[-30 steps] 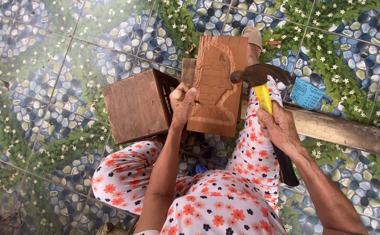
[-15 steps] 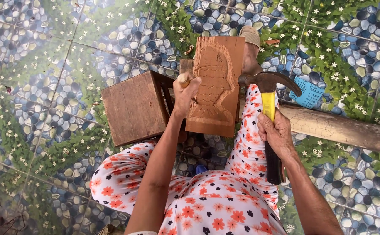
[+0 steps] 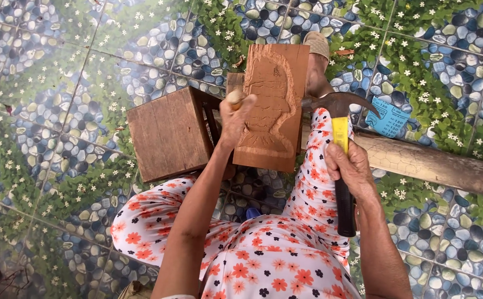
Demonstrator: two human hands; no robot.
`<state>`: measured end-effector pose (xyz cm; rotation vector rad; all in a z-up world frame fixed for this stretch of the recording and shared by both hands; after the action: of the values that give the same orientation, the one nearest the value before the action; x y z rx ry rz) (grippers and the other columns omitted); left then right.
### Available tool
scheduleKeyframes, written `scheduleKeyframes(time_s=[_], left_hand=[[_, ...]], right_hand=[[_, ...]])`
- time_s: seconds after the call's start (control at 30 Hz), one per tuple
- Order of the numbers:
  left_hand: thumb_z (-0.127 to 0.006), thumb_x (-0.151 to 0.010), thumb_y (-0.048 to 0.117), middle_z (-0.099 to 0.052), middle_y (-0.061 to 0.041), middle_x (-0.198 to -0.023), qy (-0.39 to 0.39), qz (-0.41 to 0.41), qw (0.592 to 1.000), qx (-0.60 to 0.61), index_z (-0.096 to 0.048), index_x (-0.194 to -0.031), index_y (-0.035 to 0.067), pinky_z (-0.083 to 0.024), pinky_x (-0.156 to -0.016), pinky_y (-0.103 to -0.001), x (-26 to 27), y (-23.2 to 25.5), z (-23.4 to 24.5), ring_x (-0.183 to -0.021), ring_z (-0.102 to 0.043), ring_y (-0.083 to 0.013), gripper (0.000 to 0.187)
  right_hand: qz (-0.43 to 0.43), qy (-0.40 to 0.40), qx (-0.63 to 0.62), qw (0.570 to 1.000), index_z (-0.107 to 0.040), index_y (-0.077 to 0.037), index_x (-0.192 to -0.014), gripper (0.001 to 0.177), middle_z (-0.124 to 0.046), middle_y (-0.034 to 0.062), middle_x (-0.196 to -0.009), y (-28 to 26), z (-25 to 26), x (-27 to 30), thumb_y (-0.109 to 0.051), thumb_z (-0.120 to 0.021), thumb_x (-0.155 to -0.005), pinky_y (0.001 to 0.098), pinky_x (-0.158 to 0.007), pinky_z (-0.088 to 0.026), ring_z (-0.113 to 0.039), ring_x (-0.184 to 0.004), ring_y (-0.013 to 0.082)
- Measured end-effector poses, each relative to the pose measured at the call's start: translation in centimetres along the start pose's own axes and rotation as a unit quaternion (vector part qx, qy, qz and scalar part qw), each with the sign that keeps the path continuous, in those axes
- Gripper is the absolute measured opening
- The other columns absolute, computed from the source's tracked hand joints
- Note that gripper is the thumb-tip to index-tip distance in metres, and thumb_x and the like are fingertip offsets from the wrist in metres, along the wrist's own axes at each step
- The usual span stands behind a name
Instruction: Carving a design into a wooden block using a hammer and a small chisel.
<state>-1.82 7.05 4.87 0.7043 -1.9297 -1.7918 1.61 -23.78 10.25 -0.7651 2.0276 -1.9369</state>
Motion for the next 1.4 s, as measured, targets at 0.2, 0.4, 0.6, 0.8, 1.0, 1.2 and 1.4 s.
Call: scheduleKeyframes(time_s=[0.2,0.4,0.6,0.8,1.0,1.2,1.4], left_hand=[[-0.072,-0.096,0.022,-0.056,0.004,-0.06,0.183,-0.013,0.968,0.171,-0.059,-0.083,0.018,-0.052,-0.056,-0.022,2.6,-0.3,6.7,-0.053,-0.054,-0.007,0.018],[-0.071,-0.096,0.012,-0.048,0.001,-0.054,0.235,-0.083,0.964,0.098,-0.055,-0.086,0.012,-0.043,-0.05,-0.021,4.8,6.9,6.4,-0.047,-0.05,-0.0073,0.019],[-0.075,-0.093,0.009,-0.049,-0.005,-0.048,0.07,0.113,0.986,0.099,-0.057,-0.089,0.008,-0.042,-0.035,-0.023,6.2,2.2,3.6,-0.033,-0.046,-0.0115,0.018],[-0.074,-0.093,0.004,-0.053,-0.009,-0.05,0.086,0.1,0.982,0.135,-0.059,-0.096,0.001,-0.044,-0.04,-0.025,7.9,-1.1,3.9,-0.034,-0.052,-0.0153,0.016],[-0.076,-0.094,0.007,-0.052,-0.01,-0.047,0.115,0.087,0.982,0.123,-0.061,-0.094,0.0,-0.042,-0.032,-0.026,8.4,-2.1,5.0,-0.03,-0.05,-0.0173,0.016],[-0.074,-0.097,0.009,-0.052,-0.009,-0.048,0.147,0.095,0.975,0.138,-0.06,-0.091,0.003,-0.042,-0.036,-0.026,10.0,-2.8,5.3,-0.033,-0.051,-0.017,0.017],[-0.074,-0.098,0.011,-0.05,-0.007,-0.048,0.167,0.112,0.964,0.173,-0.06,-0.092,0.004,-0.04,-0.032,-0.025,11.5,-1.1,5.1,-0.033,-0.048,-0.0142,0.016]], right_hand=[[-0.022,-0.019,-0.071,0.997,-0.055,-0.002,-0.096,0.021,-0.044,0.0051,-0.06,1.3,0.8,0.0,-0.023,-0.057,-0.101,0.0273,-0.041,-0.044,-0.048,-0.039,0.0122],[-0.001,-0.031,-0.032,0.999,-0.056,-0.001,-0.089,0.017,-0.045,0.0053,-0.058,-1.3,-1.2,-0.3,-0.013,-0.061,-0.1,0.0245,-0.04,-0.044,-0.048,-0.038,0.012],[0.001,-0.011,-0.05,0.999,-0.055,-0.002,-0.089,0.019,-0.045,0.0053,-0.057,-0.6,-0.9,-0.1,-0.013,-0.062,-0.102,0.0245,-0.039,-0.044,-0.047,-0.037,0.0116],[0.006,-0.004,-0.064,0.998,-0.055,-0.001,-0.087,0.019,-0.046,0.0057,-0.056,0.4,0.3,0.1,-0.011,-0.061,-0.102,0.0261,-0.037,-0.046,-0.048,-0.034,0.0123],[-0.001,0.002,-0.059,0.998,-0.055,-0.003,-0.089,0.018,-0.045,0.0044,-0.057,-0.6,-0.2,0.0,-0.011,-0.06,-0.104,0.0239,-0.039,-0.045,-0.048,-0.037,0.0105],[-0.009,0.006,-0.062,0.998,-0.055,-0.002,-0.089,0.017,-0.046,0.0057,-0.055,-0.1,-0.3,0.1,-0.01,-0.06,-0.104,0.0251,-0.038,-0.045,-0.048,-0.036,0.0122],[-0.016,0.005,-0.067,0.998,-0.055,-0.002,-0.089,0.018,-0.046,0.0061,-0.056,-0.2,-0.4,0.0,-0.011,-0.06,-0.104,0.0256,-0.039,-0.047,-0.049,-0.036,0.0128]])
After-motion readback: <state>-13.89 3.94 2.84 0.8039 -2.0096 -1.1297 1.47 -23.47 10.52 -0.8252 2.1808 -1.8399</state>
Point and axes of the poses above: each hand's wrist, its own x-axis away from the middle knuckle, its own z-axis out of the back of the hand, y = z × x, the point moved 5 cm from there along -x, towards the middle knuckle
